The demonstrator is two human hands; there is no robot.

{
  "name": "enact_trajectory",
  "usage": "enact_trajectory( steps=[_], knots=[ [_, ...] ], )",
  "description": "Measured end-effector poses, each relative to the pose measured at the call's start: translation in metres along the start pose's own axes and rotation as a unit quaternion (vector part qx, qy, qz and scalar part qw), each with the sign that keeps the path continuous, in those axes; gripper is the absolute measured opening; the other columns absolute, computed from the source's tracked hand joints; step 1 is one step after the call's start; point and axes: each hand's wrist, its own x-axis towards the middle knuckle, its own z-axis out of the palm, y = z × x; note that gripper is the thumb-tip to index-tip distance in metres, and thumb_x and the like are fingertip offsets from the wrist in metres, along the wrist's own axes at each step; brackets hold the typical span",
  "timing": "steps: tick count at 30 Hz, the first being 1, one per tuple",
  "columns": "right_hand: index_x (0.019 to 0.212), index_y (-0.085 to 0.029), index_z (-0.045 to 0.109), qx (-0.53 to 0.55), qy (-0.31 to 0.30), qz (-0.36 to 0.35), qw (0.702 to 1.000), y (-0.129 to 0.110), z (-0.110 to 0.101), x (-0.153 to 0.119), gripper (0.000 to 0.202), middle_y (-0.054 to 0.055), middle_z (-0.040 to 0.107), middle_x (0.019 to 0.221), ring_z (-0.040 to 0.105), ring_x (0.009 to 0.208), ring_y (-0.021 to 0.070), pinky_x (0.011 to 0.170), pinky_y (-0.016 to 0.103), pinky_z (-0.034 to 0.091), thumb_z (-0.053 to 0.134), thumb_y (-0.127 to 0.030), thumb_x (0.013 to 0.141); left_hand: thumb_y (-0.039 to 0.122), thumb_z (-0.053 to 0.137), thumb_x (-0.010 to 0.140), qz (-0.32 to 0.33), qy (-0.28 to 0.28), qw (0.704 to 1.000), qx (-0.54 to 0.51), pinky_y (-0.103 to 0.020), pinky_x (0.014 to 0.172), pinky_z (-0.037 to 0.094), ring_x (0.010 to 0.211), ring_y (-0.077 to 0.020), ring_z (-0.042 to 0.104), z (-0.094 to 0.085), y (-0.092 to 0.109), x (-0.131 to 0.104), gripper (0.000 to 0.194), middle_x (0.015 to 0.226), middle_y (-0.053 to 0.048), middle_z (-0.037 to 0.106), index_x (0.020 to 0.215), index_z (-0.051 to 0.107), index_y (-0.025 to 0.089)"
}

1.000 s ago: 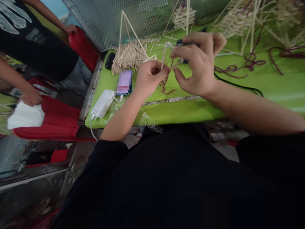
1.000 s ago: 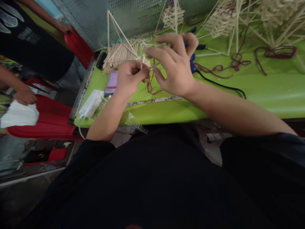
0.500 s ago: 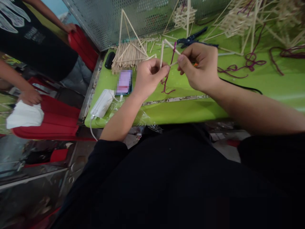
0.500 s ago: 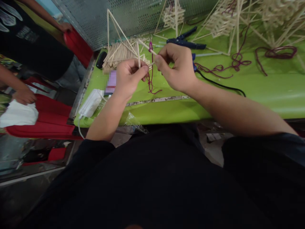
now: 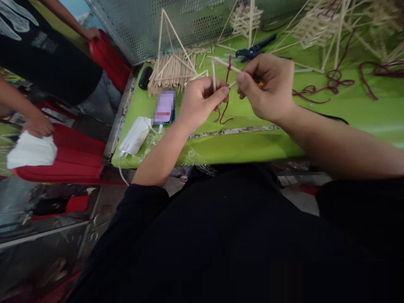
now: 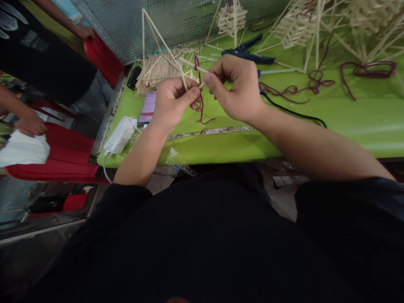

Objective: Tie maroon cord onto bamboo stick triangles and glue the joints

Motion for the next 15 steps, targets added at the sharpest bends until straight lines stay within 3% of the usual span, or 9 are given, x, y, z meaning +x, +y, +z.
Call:
enact_trajectory(
  steps=[6, 15],
  knots=[
    [0.088, -0.033, 0.067, 0.003, 0.006, -0.008, 1.0, -0.0005, 0.0, 0.0009, 0.052, 0.005, 0.067, 0.079, 0.061, 0.07, 0.0276, 0.075, 0.052, 0.057, 0.073, -0.082, 0.105, 0.05, 0.078, 0.105, 0.0, 0.005, 0.999, -0.035, -0.026, 0.073, 0.06, 0.075, -0.0102, 0.071, -0.0009, 0.0035, 0.0022, 0.031, 0.085, -0.001, 0.074, 0.097, 0.079, 0.019],
    [0.085, -0.032, 0.065, 0.006, 0.007, -0.018, 1.0, -0.0012, 0.0027, 0.0009, 0.058, 0.005, 0.067, 0.076, 0.057, 0.065, 0.024, 0.069, 0.048, 0.052, 0.073, -0.086, 0.103, 0.037, 0.081, 0.104, -0.03, 0.015, 0.998, -0.044, -0.028, 0.079, 0.06, 0.078, -0.0106, 0.073, 0.0002, 0.0077, -0.0001, 0.022, 0.084, 0.0, 0.069, 0.099, 0.079, 0.016]
  ],
)
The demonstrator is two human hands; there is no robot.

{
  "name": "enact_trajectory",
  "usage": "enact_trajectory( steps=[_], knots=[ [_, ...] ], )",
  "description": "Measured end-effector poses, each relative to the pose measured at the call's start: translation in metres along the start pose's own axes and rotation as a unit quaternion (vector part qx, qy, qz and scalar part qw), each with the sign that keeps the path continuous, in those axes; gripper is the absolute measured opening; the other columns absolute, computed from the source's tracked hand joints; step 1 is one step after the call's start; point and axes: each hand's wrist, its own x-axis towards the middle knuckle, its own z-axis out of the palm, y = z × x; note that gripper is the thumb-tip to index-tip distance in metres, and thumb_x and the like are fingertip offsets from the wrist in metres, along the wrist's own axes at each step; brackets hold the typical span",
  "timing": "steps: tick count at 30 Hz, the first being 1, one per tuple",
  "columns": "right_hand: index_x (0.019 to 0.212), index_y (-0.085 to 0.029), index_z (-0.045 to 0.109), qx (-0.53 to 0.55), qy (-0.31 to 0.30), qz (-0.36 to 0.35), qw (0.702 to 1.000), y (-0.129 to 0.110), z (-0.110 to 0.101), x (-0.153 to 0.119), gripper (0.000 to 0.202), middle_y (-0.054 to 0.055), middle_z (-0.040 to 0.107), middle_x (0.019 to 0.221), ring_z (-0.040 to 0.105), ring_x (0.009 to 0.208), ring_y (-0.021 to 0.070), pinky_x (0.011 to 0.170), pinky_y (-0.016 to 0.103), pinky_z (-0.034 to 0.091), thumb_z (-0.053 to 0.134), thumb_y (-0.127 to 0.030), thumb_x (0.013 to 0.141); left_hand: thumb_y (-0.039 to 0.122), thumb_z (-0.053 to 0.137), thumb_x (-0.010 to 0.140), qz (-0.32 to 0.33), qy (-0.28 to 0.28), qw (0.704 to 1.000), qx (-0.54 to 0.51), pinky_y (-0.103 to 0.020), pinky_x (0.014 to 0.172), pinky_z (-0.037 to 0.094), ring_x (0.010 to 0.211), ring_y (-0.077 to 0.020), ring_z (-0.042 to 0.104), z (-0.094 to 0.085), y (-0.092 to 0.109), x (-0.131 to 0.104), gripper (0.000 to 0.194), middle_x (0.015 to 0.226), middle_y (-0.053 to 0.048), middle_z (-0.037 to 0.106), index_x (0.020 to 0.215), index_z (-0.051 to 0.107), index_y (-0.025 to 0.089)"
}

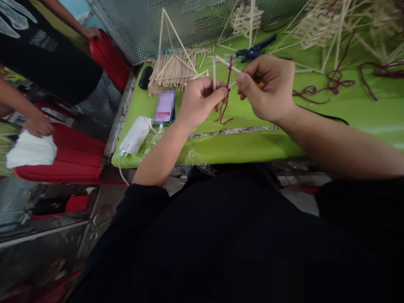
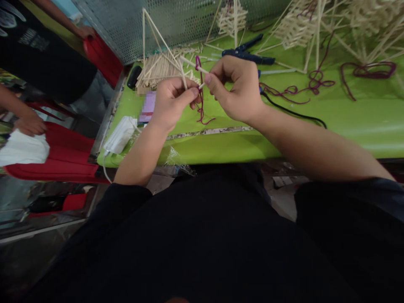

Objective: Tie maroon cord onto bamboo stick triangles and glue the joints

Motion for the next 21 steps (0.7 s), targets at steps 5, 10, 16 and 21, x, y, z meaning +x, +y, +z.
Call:
enact_trajectory(
  steps=[5, 10, 16, 21],
  knots=[
    [0.09, -0.033, 0.066, 0.033, -0.023, 0.033, 0.999, 0.003, 0.001, 0.002, 0.055, 0.002, 0.072, 0.081, 0.064, 0.066, 0.0222, 0.064, 0.045, 0.055, 0.074, -0.086, 0.103, 0.045, 0.08, 0.105, 0.013, -0.01, 1.0, -0.002, -0.027, 0.074, 0.059, 0.073, -0.0092, 0.069, -0.001, 0.001, 0.001, 0.029, 0.084, 0.0, 0.07, 0.098, 0.078, 0.017],
    [0.108, -0.033, 0.073, 0.122, -0.101, 0.05, 0.986, 0.002, 0.007, 0.0, 0.055, 0.004, 0.081, 0.1, 0.077, 0.087, 0.0261, 0.077, 0.047, 0.066, 0.089, -0.084, 0.092, 0.058, 0.08, 0.103, 0.036, -0.002, 0.999, -0.003, -0.025, 0.069, 0.058, 0.069, -0.0081, 0.066, -0.003, -0.004, 0.004, 0.039, 0.083, 0.0, 0.071, 0.098, 0.079, 0.019],
    [0.103, -0.027, 0.076, 0.105, -0.078, 0.035, 0.991, -0.005, 0.012, -0.007, 0.056, 0.007, 0.082, 0.095, 0.078, 0.084, 0.0265, 0.077, 0.049, 0.069, 0.091, -0.081, 0.093, 0.073, 0.075, 0.101, 0.076, -0.002, 0.997, 0.006, -0.028, 0.074, 0.06, 0.071, -0.0082, 0.068, -0.002, -0.019, 0.01, 0.054, 0.084, 0.001, 0.064, 0.107, 0.079, 0.019],
    [0.099, -0.029, 0.076, 0.067, -0.025, 0.008, 0.997, -0.004, 0.013, -0.007, 0.052, 0.004, 0.082, 0.093, 0.076, 0.081, 0.0241, 0.074, 0.046, 0.065, 0.09, -0.078, 0.096, 0.072, 0.076, 0.1, 0.066, -0.007, 0.998, 0.006, -0.03, 0.078, 0.063, 0.076, -0.0104, 0.071, -0.001, -0.024, 0.013, 0.055, 0.086, 0.0, 0.066, 0.113, 0.079, 0.019]
  ],
)
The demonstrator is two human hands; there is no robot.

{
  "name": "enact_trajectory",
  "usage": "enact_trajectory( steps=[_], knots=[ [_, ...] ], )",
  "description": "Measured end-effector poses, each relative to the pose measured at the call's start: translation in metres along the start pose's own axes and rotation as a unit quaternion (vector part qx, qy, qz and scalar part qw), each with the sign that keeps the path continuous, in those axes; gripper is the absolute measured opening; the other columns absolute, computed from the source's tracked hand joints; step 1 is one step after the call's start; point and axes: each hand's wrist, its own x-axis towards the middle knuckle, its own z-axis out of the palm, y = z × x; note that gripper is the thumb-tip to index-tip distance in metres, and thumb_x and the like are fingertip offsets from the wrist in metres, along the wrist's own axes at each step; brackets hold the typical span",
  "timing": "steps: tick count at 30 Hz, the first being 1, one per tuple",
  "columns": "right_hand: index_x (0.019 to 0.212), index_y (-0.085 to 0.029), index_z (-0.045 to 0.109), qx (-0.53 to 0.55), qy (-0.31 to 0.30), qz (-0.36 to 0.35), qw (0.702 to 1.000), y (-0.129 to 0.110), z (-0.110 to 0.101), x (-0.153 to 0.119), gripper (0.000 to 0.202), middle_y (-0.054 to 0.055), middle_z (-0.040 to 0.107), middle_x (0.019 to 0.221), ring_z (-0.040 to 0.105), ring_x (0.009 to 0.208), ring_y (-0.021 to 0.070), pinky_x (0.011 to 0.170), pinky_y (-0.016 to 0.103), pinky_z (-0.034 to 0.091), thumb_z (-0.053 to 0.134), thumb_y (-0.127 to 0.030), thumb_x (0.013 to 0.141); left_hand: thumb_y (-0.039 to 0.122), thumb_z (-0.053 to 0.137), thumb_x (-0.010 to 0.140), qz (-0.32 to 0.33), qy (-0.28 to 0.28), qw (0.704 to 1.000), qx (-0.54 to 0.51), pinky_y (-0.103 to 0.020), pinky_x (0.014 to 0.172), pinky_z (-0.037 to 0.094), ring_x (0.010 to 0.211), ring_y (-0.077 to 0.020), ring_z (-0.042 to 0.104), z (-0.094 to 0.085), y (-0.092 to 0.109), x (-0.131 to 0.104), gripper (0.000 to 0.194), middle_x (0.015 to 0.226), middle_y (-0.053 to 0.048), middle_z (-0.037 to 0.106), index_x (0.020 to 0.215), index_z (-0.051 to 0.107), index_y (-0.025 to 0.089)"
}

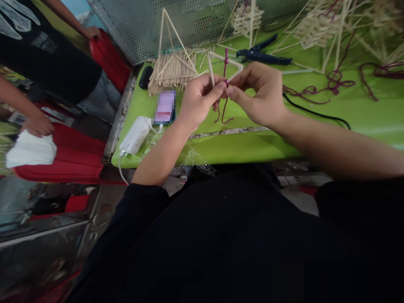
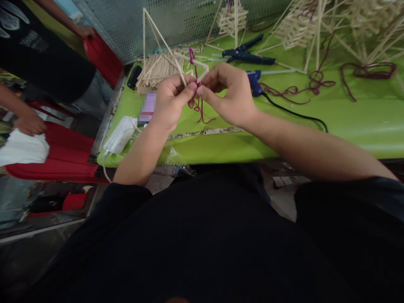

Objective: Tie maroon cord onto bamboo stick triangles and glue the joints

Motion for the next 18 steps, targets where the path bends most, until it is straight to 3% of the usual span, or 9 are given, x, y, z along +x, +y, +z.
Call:
enact_trajectory(
  steps=[6, 12, 18],
  knots=[
    [0.083, -0.034, 0.073, -0.077, 0.04, -0.008, 0.996, -0.011, 0.0, 0.0, 0.049, 0.005, 0.08, 0.087, 0.069, 0.077, 0.0288, 0.075, 0.054, 0.062, 0.085, -0.079, 0.098, 0.06, 0.08, 0.103, -0.049, 0.016, 0.999, -0.003, -0.027, 0.076, 0.06, 0.079, -0.0115, 0.07, 0.006, 0.012, -0.007, 0.041, 0.087, -0.002, 0.07, 0.108, 0.078, 0.019],
    [0.085, -0.031, 0.066, -0.097, 0.029, 0.008, 0.995, -0.005, 0.002, -0.001, 0.05, 0.003, 0.075, 0.082, 0.065, 0.071, 0.0247, 0.069, 0.048, 0.058, 0.08, -0.076, 0.101, 0.069, 0.078, 0.1, -0.084, -0.014, 0.996, 0.006, -0.026, 0.076, 0.061, 0.077, -0.0101, 0.069, 0.007, 0.017, -0.008, 0.053, 0.085, -0.002, 0.07, 0.105, 0.078, 0.017],
    [0.086, -0.033, 0.058, -0.134, 0.005, 0.01, 0.991, 0.002, -0.001, 0.002, 0.05, 0.003, 0.066, 0.082, 0.055, 0.072, 0.0243, 0.07, 0.047, 0.054, 0.078, -0.076, 0.101, 0.061, 0.079, 0.103, -0.102, -0.012, 0.995, -0.008, -0.031, 0.081, 0.063, 0.084, -0.0124, 0.073, 0.007, 0.023, -0.009, 0.045, 0.09, -0.004, 0.072, 0.107, 0.078, 0.016]
  ],
)
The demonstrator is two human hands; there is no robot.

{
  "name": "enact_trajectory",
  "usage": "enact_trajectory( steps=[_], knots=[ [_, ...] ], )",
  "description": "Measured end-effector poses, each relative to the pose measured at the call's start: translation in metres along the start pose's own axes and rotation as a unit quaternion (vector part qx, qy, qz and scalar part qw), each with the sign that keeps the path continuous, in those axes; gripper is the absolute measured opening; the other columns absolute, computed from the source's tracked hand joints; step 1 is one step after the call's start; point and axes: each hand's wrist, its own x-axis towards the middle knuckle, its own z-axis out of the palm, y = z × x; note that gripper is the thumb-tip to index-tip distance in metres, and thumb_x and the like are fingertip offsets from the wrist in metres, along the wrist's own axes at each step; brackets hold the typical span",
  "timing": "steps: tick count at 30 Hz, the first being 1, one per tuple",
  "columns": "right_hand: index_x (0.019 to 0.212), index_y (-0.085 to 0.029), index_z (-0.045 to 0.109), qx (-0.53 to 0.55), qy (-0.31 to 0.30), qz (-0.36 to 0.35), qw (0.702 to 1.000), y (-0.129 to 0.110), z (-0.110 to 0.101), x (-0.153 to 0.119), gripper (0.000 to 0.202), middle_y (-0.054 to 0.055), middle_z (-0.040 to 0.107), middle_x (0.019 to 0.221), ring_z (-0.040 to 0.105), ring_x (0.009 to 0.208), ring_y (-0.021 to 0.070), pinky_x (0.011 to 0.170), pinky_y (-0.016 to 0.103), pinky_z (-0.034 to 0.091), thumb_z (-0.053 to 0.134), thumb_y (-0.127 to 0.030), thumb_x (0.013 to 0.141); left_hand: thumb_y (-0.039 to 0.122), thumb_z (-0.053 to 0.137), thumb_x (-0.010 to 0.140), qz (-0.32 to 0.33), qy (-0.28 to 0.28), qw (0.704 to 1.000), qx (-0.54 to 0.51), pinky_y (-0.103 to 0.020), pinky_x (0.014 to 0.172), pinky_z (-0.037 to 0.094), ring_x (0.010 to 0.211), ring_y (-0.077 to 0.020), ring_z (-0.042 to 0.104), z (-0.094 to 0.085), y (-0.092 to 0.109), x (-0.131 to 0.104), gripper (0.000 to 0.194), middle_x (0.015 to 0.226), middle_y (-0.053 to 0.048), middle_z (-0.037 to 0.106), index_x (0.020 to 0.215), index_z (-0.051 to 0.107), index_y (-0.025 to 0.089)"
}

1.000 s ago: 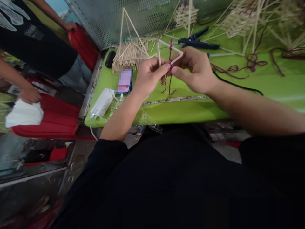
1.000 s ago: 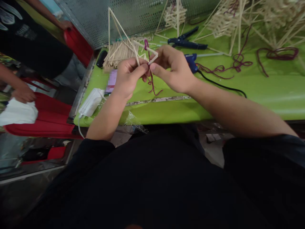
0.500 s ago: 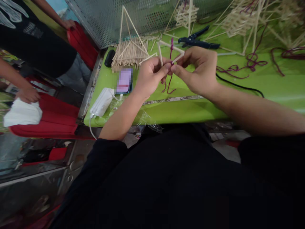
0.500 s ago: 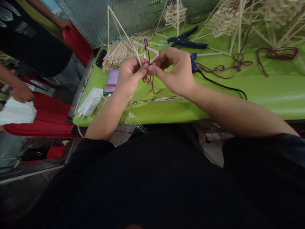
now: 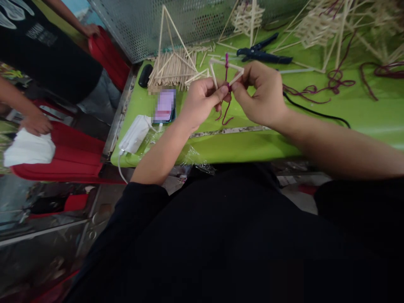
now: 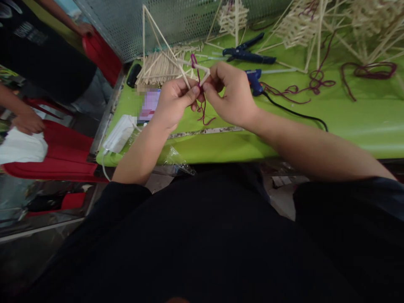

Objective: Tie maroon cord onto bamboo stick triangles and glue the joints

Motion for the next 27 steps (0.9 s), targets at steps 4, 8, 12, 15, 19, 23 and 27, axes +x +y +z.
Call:
enact_trajectory(
  steps=[4, 8, 12, 15, 19, 23, 27],
  knots=[
    [0.088, -0.032, 0.058, 0.019, 0.007, -0.027, 0.999, 0.001, -0.002, 0.001, 0.053, 0.004, 0.064, 0.083, 0.053, 0.071, 0.0236, 0.071, 0.047, 0.055, 0.076, -0.08, 0.102, 0.057, 0.078, 0.105, -0.001, 0.004, 1.0, -0.015, -0.032, 0.08, 0.062, 0.081, -0.0119, 0.071, 0.0, 0.0, 0.0, 0.04, 0.09, -0.003, 0.073, 0.108, 0.077, 0.017],
    [0.094, -0.035, 0.061, 0.027, -0.018, -0.014, 0.999, -0.001, -0.005, -0.002, 0.047, 0.006, 0.068, 0.09, 0.061, 0.079, 0.0285, 0.077, 0.052, 0.06, 0.072, -0.079, 0.104, 0.052, 0.079, 0.105, 0.008, -0.013, 0.999, -0.032, -0.032, 0.075, 0.061, 0.076, -0.0116, 0.066, -0.003, -0.004, 0.002, 0.03, 0.087, -0.002, 0.078, 0.096, 0.075, 0.024],
    [0.094, -0.038, 0.064, 0.021, -0.03, 0.011, 0.999, -0.007, -0.01, -0.003, 0.047, 0.006, 0.074, 0.092, 0.065, 0.081, 0.0321, 0.08, 0.058, 0.063, 0.08, -0.082, 0.095, 0.055, 0.081, 0.104, 0.011, -0.036, 0.999, -0.035, -0.035, 0.078, 0.062, 0.08, -0.0141, 0.068, -0.005, -0.006, 0.003, 0.032, 0.088, -0.002, 0.079, 0.093, 0.074, 0.026],
    [0.087, -0.037, 0.066, -0.01, -0.035, 0.017, 0.999, -0.011, -0.013, -0.002, 0.044, 0.006, 0.077, 0.089, 0.065, 0.08, 0.0315, 0.082, 0.058, 0.063, 0.089, -0.074, 0.092, 0.054, 0.082, 0.103, 0.006, -0.031, 0.999, -0.03, -0.034, 0.076, 0.062, 0.081, -0.0143, 0.07, -0.004, -0.004, 0.002, 0.033, 0.085, -0.002, 0.077, 0.092, 0.074, 0.025],
    [0.076, -0.032, 0.061, -0.006, 0.002, -0.04, 0.999, -0.011, -0.011, 0.0, 0.042, 0.006, 0.074, 0.078, 0.062, 0.069, 0.0279, 0.069, 0.052, 0.056, 0.092, -0.054, 0.093, 0.056, 0.084, 0.1, 0.009, -0.026, 0.999, -0.028, -0.026, 0.067, 0.057, 0.066, -0.0082, 0.067, -0.002, -0.001, 0.0, 0.04, 0.082, 0.001, 0.074, 0.091, 0.074, 0.018],
    [0.078, -0.032, 0.055, -0.039, 0.002, -0.03, 0.999, -0.008, -0.009, 0.002, 0.039, 0.004, 0.069, 0.077, 0.061, 0.069, 0.027, 0.067, 0.05, 0.055, 0.088, -0.048, 0.093, 0.056, 0.087, 0.098, 0.011, -0.027, 0.999, -0.028, -0.024, 0.065, 0.057, 0.062, -0.007, 0.066, -0.001, 0.0, 0.0, 0.041, 0.079, 0.001, 0.074, 0.089, 0.074, 0.018],
    [0.081, -0.031, 0.053, -0.038, -0.004, -0.019, 0.999, -0.006, -0.009, 0.003, 0.044, 0.003, 0.067, 0.078, 0.058, 0.068, 0.0249, 0.066, 0.048, 0.056, 0.089, -0.053, 0.092, 0.05, 0.085, 0.101, -0.002, -0.029, 0.999, -0.022, -0.024, 0.07, 0.06, 0.068, -0.0081, 0.069, -0.002, 0.001, 0.0, 0.034, 0.084, 0.0, 0.078, 0.093, 0.076, 0.018]
  ],
)
